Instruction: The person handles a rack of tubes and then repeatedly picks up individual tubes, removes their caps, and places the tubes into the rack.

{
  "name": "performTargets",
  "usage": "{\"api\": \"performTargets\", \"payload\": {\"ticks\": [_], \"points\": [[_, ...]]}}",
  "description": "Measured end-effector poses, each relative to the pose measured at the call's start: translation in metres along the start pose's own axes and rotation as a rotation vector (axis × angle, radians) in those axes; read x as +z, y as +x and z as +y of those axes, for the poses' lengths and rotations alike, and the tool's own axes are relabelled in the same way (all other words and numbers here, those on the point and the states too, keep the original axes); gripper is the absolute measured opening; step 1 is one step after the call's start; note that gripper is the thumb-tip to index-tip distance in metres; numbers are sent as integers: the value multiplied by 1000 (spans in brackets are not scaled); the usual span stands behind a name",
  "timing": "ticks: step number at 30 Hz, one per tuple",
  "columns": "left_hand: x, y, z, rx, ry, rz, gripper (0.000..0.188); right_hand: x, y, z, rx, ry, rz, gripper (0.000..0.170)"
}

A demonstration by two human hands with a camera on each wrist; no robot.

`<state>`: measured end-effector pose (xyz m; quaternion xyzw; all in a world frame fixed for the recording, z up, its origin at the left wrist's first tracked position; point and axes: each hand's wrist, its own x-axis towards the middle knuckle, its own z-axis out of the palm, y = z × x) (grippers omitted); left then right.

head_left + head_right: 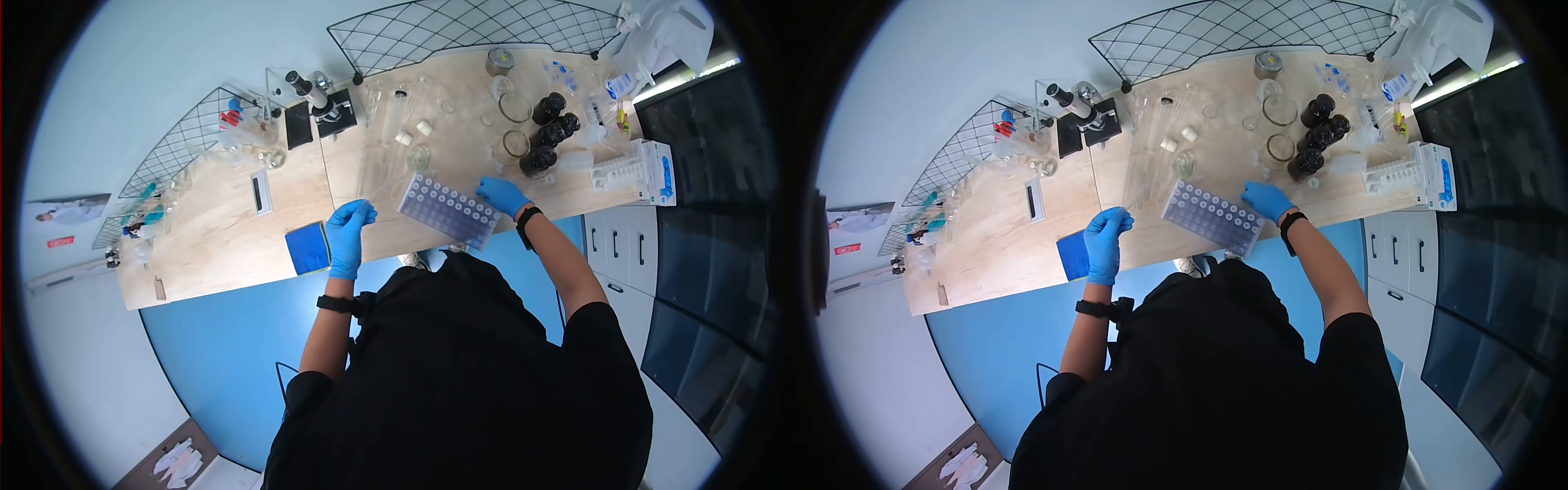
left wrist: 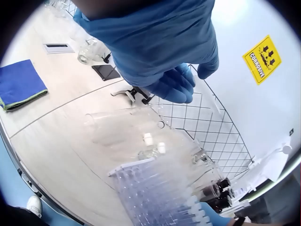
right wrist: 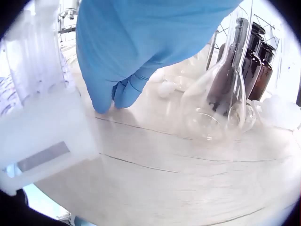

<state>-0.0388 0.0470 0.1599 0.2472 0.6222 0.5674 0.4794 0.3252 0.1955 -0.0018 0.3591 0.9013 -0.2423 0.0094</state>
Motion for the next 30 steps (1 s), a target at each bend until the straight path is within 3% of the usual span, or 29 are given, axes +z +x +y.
{"api": "performTargets", "payload": {"ticks": [2,4,5,7,8,10,14,17,23,25,30], "points": [[7,-7,5,50,-65,-100,14,-10,1,-6,-6,6,40,18],[18,-13,15,67,-54,-161,14,-62,0,-43,186,394,305,14],[23,-16,18,76,-47,-212,14,-85,-3,-63,192,389,313,14],[30,-18,22,104,-64,-265,14,-126,-12,-105,213,894,634,13],[35,-18,26,115,-64,-306,14,-146,-18,-123,217,890,641,13],[46,-20,34,128,-65,-363,13,-176,-32,-155,134,1385,537,15],[61,-20,41,180,-37,-400,13,-191,-38,-192,106,1421,618,12],[63,-19,40,171,-37,-397,13,-189,-39,-197,284,1340,619,13],[65,-22,39,122,-36,-405,14,-174,-38,-200,244,1587,668,10],[64,-23,40,113,-27,-409,14,-171,-39,-200,282,1367,709,12],[59,-25,43,141,34,-428,15,-170,-46,-196,283,1251,658,16]]}}
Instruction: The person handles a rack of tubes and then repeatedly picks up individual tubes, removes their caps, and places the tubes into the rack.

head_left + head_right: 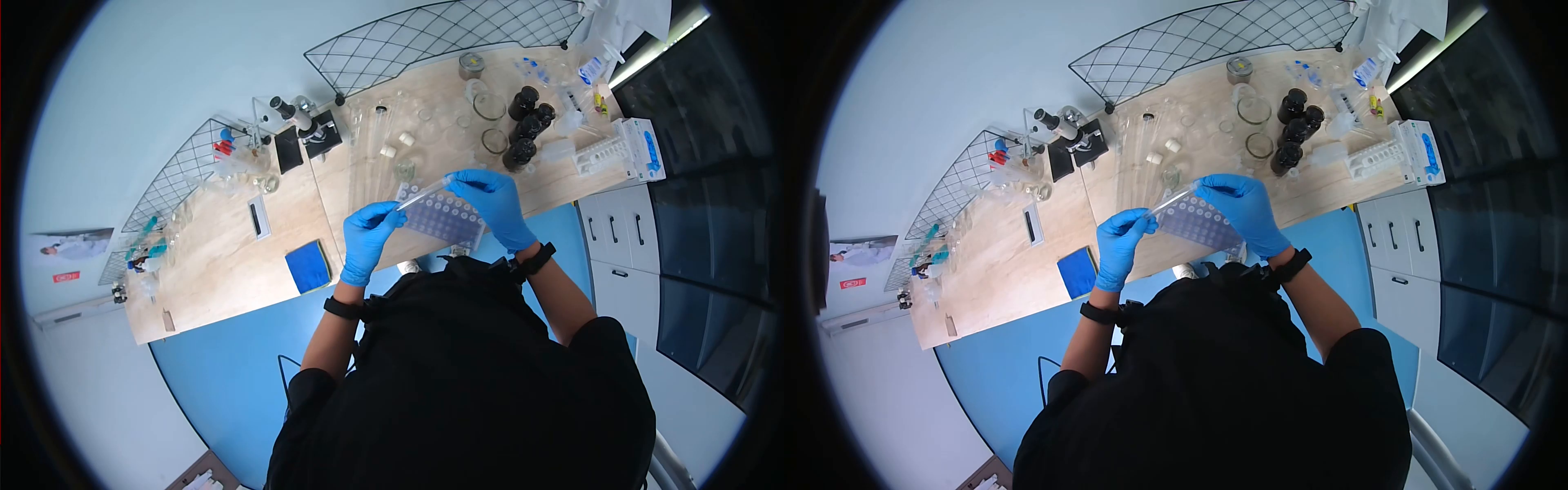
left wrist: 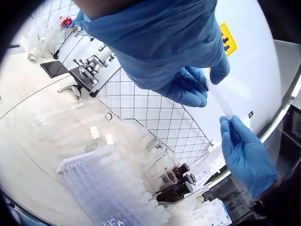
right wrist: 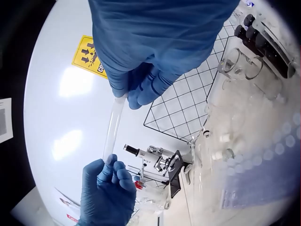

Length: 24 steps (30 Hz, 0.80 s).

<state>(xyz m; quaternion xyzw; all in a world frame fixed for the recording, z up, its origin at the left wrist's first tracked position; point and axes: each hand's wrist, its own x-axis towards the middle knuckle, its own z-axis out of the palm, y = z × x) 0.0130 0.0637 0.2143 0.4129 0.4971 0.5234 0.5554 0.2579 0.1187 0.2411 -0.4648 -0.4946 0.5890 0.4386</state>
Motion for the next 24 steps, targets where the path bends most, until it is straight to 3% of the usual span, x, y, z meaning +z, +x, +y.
{"api": "performTargets", "payload": {"ticks": [10,19,21,24], "points": [[-22,-4,1,-109,127,-79,17,-12,4,15,-149,-279,-212,20],[-26,-5,1,-140,147,-132,18,-14,11,18,-163,-243,-287,21],[-23,-7,-3,-130,216,-214,20,-16,18,16,-182,-277,-316,19],[-16,-8,-29,-211,178,-249,23,-7,19,10,-213,-321,-333,15]]}}
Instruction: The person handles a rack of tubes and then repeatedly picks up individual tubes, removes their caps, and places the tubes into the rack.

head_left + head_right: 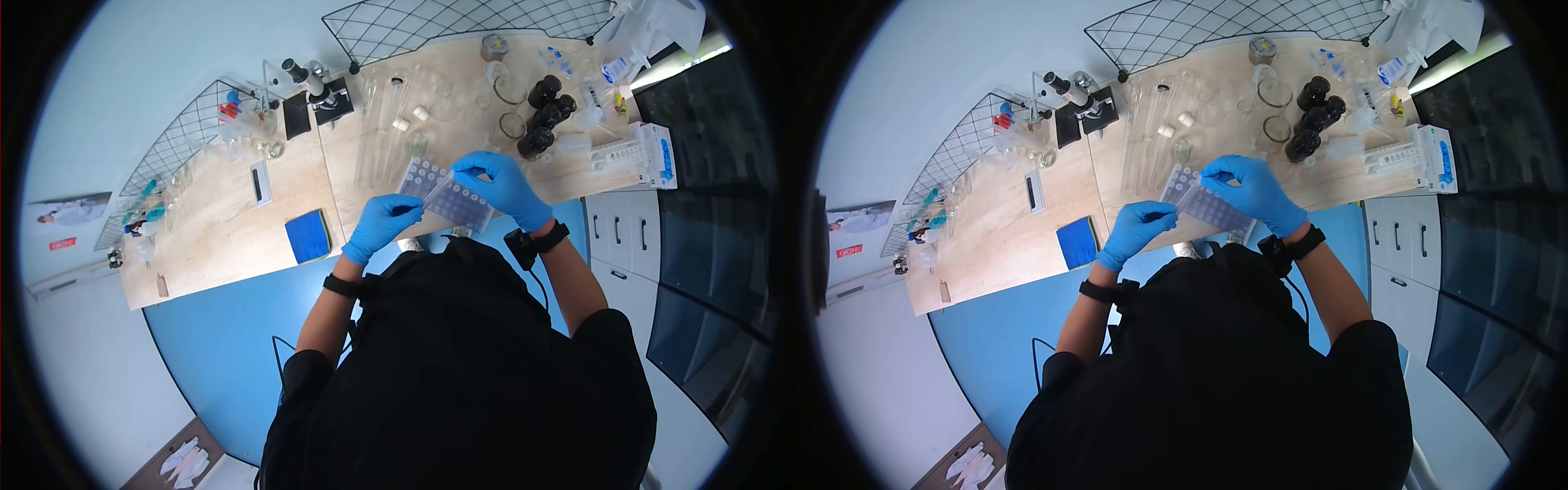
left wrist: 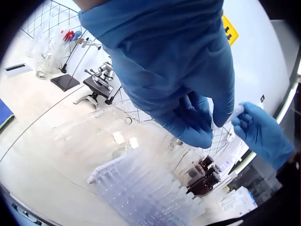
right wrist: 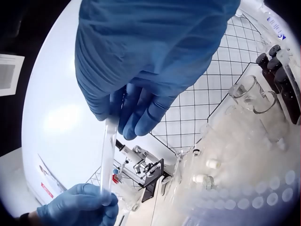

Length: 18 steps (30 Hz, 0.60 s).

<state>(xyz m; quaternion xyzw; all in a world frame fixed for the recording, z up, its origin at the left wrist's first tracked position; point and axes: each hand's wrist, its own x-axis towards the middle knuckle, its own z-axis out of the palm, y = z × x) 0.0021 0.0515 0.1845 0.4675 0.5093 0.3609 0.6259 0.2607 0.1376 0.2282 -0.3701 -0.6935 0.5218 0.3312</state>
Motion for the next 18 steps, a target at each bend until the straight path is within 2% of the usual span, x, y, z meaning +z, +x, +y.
{"api": "performTargets", "payload": {"ticks": [4,7,8,9,10,12,15,18], "points": [[2,23,-37,-57,-5,79,25,22,5,16,-48,-86,81,16],[-5,38,-67,-81,77,178,26,36,7,27,-40,-138,160,19],[-9,43,-80,-87,205,207,26,39,8,36,-38,-140,155,19],[-13,46,-93,-92,333,234,27,40,10,48,-74,-205,117,22],[-17,49,-103,-92,330,235,27,43,12,58,-112,-270,79,24],[-24,51,-120,-41,592,326,23,47,13,73,-145,-340,34,23],[-30,55,-135,-26,656,423,19,54,13,87,-196,-464,-25,19],[-30,61,-137,-39,664,445,18,60,14,95,-211,-562,-94,15]]}}
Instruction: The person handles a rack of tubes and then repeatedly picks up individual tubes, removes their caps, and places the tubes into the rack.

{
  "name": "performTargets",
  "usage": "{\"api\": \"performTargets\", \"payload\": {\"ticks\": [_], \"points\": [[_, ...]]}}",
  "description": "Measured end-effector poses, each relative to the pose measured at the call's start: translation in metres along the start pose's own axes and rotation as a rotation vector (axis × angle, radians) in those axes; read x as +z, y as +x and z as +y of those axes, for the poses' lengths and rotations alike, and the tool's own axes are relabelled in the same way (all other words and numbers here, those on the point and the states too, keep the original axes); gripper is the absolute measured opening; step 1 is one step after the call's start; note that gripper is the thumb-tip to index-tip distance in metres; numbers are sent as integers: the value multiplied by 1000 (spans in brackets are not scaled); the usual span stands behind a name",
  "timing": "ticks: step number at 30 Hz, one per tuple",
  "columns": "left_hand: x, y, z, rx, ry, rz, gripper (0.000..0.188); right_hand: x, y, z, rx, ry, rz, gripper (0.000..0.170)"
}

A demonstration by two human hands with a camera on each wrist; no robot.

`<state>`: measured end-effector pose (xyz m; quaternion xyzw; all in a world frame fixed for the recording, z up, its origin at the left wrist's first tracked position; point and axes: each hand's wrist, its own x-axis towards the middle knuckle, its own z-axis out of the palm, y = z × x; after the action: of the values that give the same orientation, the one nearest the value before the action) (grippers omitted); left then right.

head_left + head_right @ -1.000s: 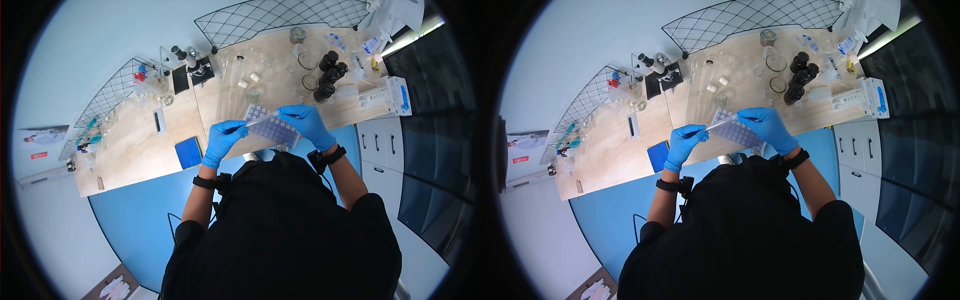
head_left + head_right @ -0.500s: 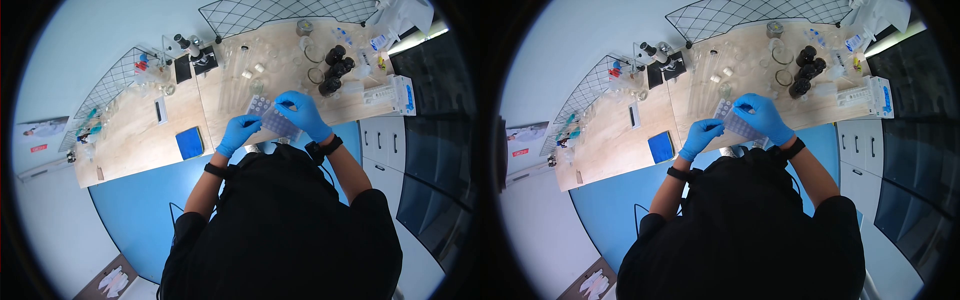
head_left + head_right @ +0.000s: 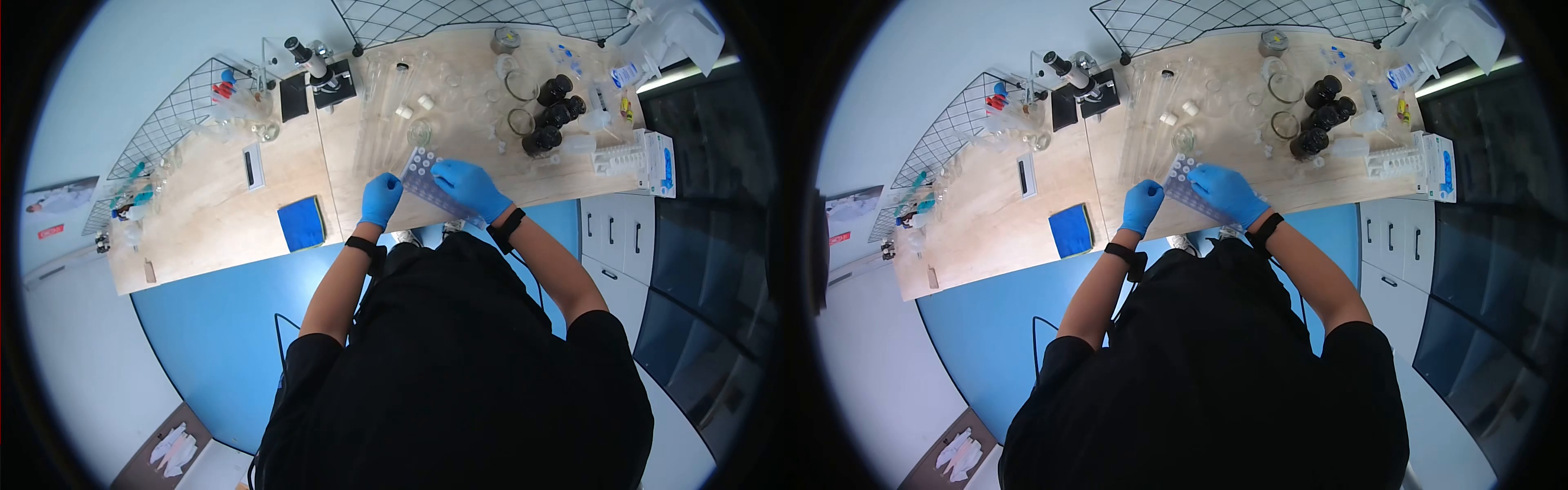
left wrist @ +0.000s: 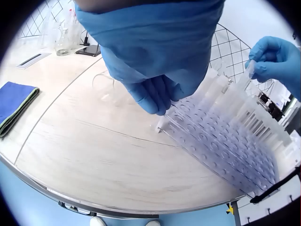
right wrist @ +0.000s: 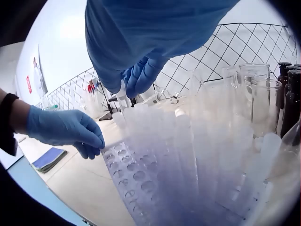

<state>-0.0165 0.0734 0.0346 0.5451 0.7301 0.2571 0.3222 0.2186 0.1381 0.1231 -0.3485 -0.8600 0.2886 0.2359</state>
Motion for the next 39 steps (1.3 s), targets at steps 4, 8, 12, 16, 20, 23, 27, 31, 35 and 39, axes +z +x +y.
{"api": "performTargets", "payload": {"ticks": [4,8,12,16,20,23,27,31,35,39], "points": [[13,6,-11,-73,-75,68,18,15,-3,9,-57,-78,-77,15],[26,5,-31,-129,-289,69,18,19,-5,13,23,-150,-92,15],[21,3,-27,-177,-420,-12,18,22,-1,18,-141,-248,-20,16],[11,7,-26,-250,-509,-92,18,19,-3,9,-145,-262,33,19],[4,17,-31,-116,-244,-30,17,-1,-5,2,-2,-81,139,21],[10,22,-40,102,-10,-15,17,-24,-7,18,154,-17,155,20],[16,25,-41,173,162,-106,25,-44,-7,49,259,89,132,15],[16,28,-37,154,212,-156,31,-46,-19,81,372,60,43,15],[17,29,-34,126,301,-159,31,-37,-34,113,401,0,-30,17],[13,12,-45,184,189,21,32,-21,-29,138,336,-61,-172,22]]}}
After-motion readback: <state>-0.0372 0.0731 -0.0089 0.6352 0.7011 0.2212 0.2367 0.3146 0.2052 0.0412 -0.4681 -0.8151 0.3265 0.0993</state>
